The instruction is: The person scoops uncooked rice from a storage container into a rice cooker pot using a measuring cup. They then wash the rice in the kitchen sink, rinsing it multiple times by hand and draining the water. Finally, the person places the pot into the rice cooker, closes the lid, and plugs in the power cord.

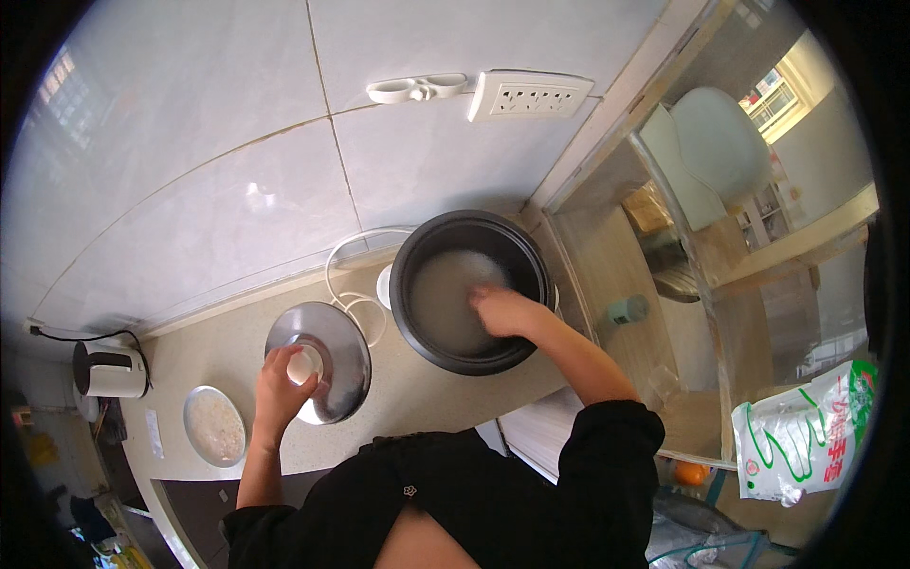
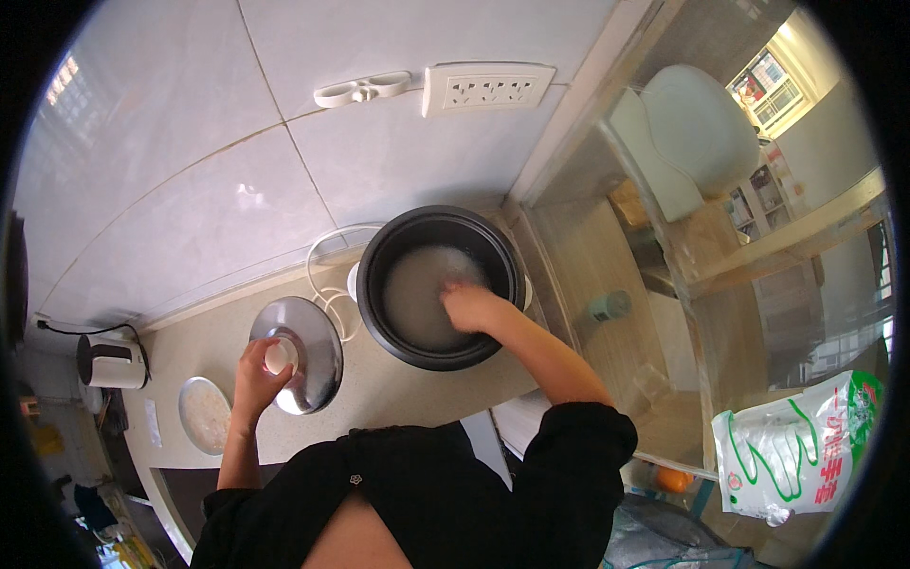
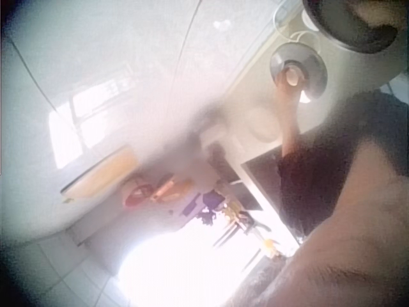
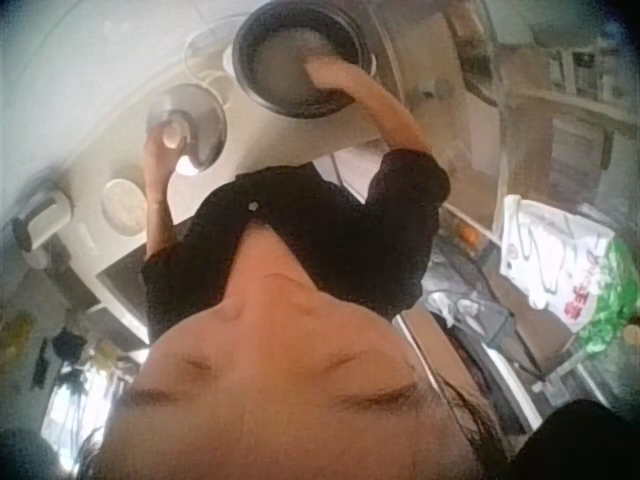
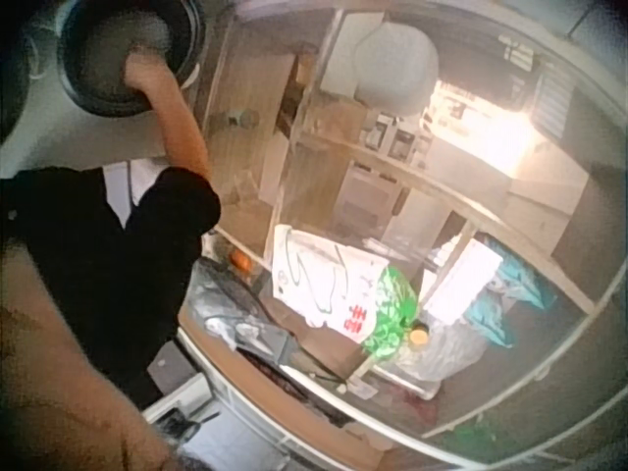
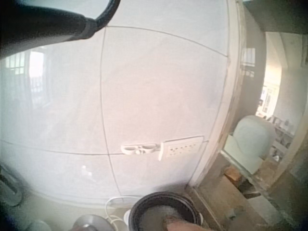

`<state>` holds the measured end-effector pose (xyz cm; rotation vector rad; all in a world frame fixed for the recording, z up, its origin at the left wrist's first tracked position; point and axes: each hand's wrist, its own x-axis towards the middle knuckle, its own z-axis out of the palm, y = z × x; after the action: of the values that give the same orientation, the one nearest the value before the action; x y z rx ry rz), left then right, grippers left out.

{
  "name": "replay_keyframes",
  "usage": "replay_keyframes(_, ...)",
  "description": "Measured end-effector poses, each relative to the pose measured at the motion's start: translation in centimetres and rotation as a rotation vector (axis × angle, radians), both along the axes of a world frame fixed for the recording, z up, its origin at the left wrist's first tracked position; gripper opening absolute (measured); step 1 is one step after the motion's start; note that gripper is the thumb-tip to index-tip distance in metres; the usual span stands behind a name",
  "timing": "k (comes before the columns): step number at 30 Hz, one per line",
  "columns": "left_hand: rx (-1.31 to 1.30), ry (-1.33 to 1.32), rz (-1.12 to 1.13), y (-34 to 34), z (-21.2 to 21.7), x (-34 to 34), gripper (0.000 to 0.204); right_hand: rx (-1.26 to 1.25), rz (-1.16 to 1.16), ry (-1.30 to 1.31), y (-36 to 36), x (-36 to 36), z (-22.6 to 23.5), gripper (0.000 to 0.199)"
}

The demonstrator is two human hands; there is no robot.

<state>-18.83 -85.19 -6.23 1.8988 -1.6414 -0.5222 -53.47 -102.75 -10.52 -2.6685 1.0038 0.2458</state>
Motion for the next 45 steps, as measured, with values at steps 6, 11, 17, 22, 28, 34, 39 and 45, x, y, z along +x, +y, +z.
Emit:
replay_keyframes(6,0.0,0.009,0.011,0.3,-0.1,0.4,0.037,0.473,0.011,0.024,2.1,-1.3,8.3,0.029)
replay_keyframes(11,0.001,0.004,0.004,-0.1,1.2,-0.1,0.037,0.25,-0.19,-0.41,2.6,-1.5,11.0,0.025)
replay_keyframes(17,-0.043,0.013,-0.009,-1.1,4.1,-0.5,0.038,-0.044,-0.19,-0.547,3.1,-2.3,8.9,0.024)
replay_keyframes(22,-0.211,-0.04,-0.143,-3.9,8.4,-2.4,0.038,-0.199,-0.195,-0.558,3.8,-1.6,8.6,0.014)
replay_keyframes(28,-0.262,-0.047,-0.459,-8.6,13.1,-8.5,0.041,0.465,-0.733,-1.419,3.7,-4.2,7.6,0.008)
replay_keyframes(34,-0.198,0.04,-0.739,-14.3,11.3,-16.3,0.037,1.154,-0.721,-2.214,5.8,-8.2,9.6,0.028)
replay_keyframes(39,-0.139,-0.021,-0.769,-16.3,9.4,-19.1,0.034,1.116,-0.795,-2.265,9.3,-11.6,8.4,0.027)
replay_keyframes(45,-0.104,-0.09,-0.775,-16.9,7.0,-19.6,0.037,1.054,-0.9,-2.244,11.8,-13.4,6.7,0.026)
